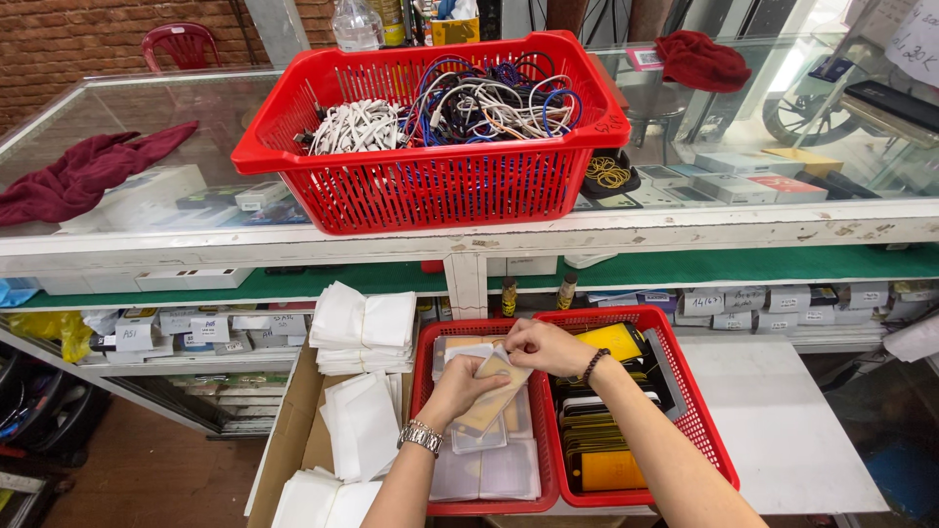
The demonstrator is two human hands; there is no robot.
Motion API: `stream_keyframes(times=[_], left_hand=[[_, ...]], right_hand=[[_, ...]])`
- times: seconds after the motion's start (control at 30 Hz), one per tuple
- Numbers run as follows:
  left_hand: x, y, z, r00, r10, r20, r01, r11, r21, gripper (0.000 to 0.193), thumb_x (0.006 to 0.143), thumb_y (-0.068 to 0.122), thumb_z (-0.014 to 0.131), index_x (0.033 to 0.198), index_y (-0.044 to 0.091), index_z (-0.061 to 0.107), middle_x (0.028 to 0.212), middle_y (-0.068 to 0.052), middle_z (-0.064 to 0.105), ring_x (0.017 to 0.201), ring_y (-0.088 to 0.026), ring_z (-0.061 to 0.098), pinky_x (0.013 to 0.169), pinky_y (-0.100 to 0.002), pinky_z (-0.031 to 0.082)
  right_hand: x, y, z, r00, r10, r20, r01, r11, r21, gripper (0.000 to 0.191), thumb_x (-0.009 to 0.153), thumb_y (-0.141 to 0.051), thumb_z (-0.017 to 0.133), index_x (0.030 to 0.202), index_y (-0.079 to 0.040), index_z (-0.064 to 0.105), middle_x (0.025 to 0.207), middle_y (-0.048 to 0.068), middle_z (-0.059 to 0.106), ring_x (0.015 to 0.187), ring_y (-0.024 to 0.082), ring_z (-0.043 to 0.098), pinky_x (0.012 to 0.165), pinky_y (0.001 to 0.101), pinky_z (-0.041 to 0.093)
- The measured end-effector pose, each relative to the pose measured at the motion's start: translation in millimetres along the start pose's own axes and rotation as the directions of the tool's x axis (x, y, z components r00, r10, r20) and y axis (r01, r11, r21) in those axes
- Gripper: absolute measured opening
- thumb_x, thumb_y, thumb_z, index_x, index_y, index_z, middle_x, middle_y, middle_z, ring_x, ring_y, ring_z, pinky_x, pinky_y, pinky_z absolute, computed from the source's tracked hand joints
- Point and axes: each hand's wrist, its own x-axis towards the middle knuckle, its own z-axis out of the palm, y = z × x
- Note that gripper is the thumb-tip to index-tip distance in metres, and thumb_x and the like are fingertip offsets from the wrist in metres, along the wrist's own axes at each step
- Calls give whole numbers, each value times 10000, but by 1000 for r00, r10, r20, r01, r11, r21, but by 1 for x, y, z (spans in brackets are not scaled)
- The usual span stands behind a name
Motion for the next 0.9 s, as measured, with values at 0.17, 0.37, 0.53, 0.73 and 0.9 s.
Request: stream_keyframes(times=[0.17,0.37,0.53,0.73,0.9], left_hand=[[1,-7,-2,995,-69,67,63,995,81,304,876,265,794,996,-14,798,847,-94,789,671,-107,701,616,-286,565],[-20,-49,-38,935,-185,-303,157,981,-115,411,838,265,782,1111,-39,737,964,-159,811,781,-206,773,711,-335,619],[-53,-96,-78,589,-54,-806,154,987,46,530,789,287,832,1165,-54,678,971,-219,777,844,-301,771,761,-397,597],[-86,-111,-106,431,-14,-902,481,849,217,951,714,336,875,1486,10,424,1298,-260,612,1221,-391,577,1056,-462,453],[-50,-85,-61,244,120,-962,422,880,217,815,856,308,764,1509,25,366,1500,-245,453,1395,-414,368,1085,-585,309]], right_hand=[[-18,46,-24,950,190,-248,-175,981,83,278,953,-245,669,1116,-23,704,1058,98,737,969,197,705,854,311,558],[-81,116,-46,367,702,-611,-223,704,675,340,1011,-215,566,1267,5,609,1123,116,675,958,258,697,722,416,634],[-95,142,-21,258,562,-786,-541,758,365,384,993,-279,672,1299,-48,654,1166,183,729,1031,302,691,924,456,545],[-73,108,8,369,-83,-926,-662,676,-324,306,941,-265,676,1172,-67,648,1004,148,736,894,285,699,802,415,561],[-13,32,113,717,571,-401,-598,799,68,614,748,-473,826,1137,-62,591,922,174,749,897,319,748,810,403,607]])
